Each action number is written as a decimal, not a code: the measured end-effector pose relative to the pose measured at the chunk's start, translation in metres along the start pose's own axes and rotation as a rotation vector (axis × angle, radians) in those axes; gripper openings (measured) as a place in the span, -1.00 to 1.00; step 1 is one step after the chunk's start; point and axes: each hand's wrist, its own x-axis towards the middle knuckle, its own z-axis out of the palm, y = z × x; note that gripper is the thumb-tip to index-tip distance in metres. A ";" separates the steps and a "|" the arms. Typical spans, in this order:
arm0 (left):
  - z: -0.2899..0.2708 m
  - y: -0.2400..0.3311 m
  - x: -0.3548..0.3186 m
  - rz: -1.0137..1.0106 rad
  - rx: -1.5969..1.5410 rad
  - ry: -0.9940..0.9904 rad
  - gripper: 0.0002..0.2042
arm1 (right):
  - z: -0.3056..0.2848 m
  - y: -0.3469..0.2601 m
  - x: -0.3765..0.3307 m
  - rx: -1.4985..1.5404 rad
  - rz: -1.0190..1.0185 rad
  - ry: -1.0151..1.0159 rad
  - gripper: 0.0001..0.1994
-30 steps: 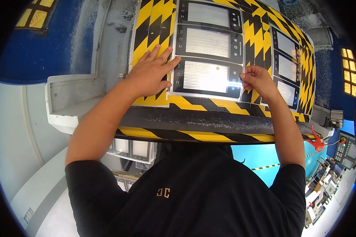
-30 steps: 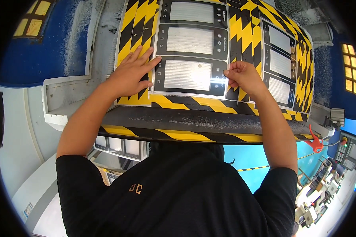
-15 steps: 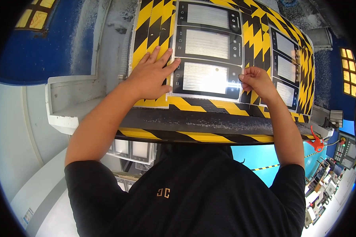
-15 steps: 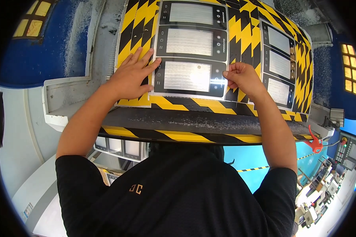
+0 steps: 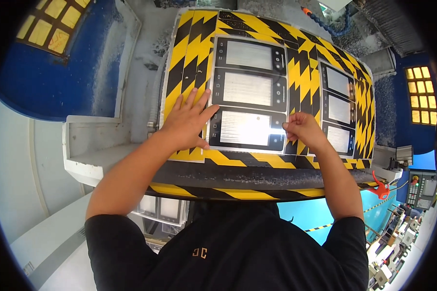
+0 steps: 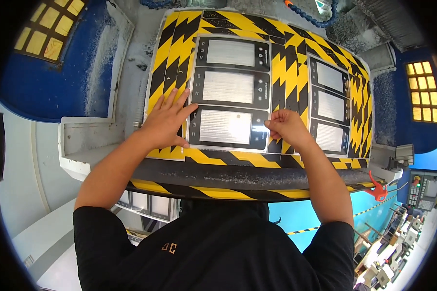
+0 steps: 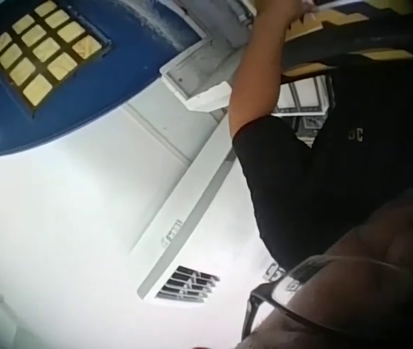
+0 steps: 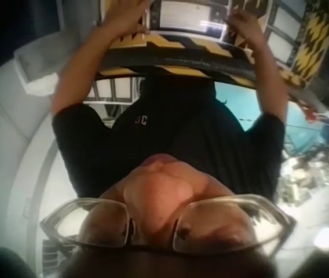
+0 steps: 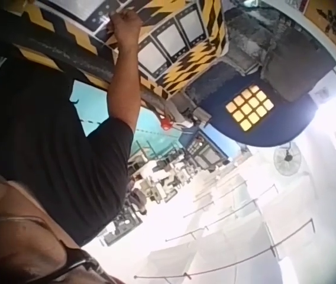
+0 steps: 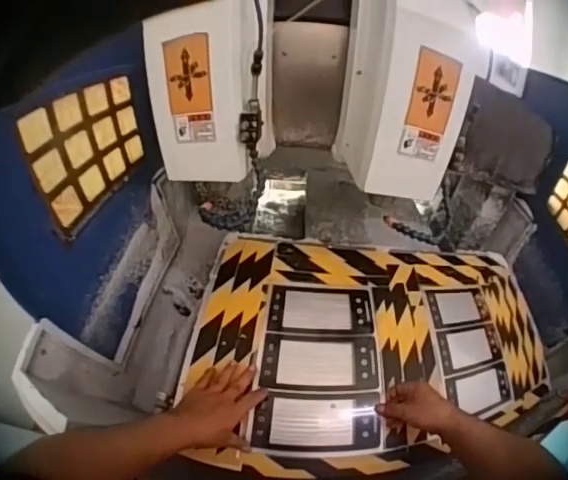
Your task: The person peels film from a panel, operates a control panel, and uses an air nozzle on a machine. They then place panels onto the machine bed, use the air nozzle again, and move to a desk to write on papers in a blue folder.
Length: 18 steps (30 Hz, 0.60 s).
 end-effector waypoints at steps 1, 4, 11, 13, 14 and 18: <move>0.001 -0.001 0.000 -0.002 0.002 0.005 0.09 | 0.000 -0.001 0.000 -0.002 -0.006 0.001 -0.86; 0.005 -0.005 0.002 0.017 -0.007 0.024 0.14 | 0.000 -0.004 0.000 -0.001 -0.003 -0.008 -0.86; 0.005 -0.007 0.006 0.016 0.012 0.003 0.18 | -0.001 -0.005 0.001 -0.008 0.006 -0.002 -0.85; 0.005 -0.007 0.007 0.019 0.016 -0.001 0.20 | -0.001 -0.005 0.002 -0.003 0.002 -0.005 -0.85; 0.004 -0.006 0.007 0.018 0.014 -0.006 0.20 | -0.001 -0.005 0.002 -0.004 0.004 -0.005 -0.85; 0.005 -0.007 0.006 0.021 0.024 -0.002 0.14 | -0.001 -0.006 0.001 -0.011 0.008 0.007 -0.86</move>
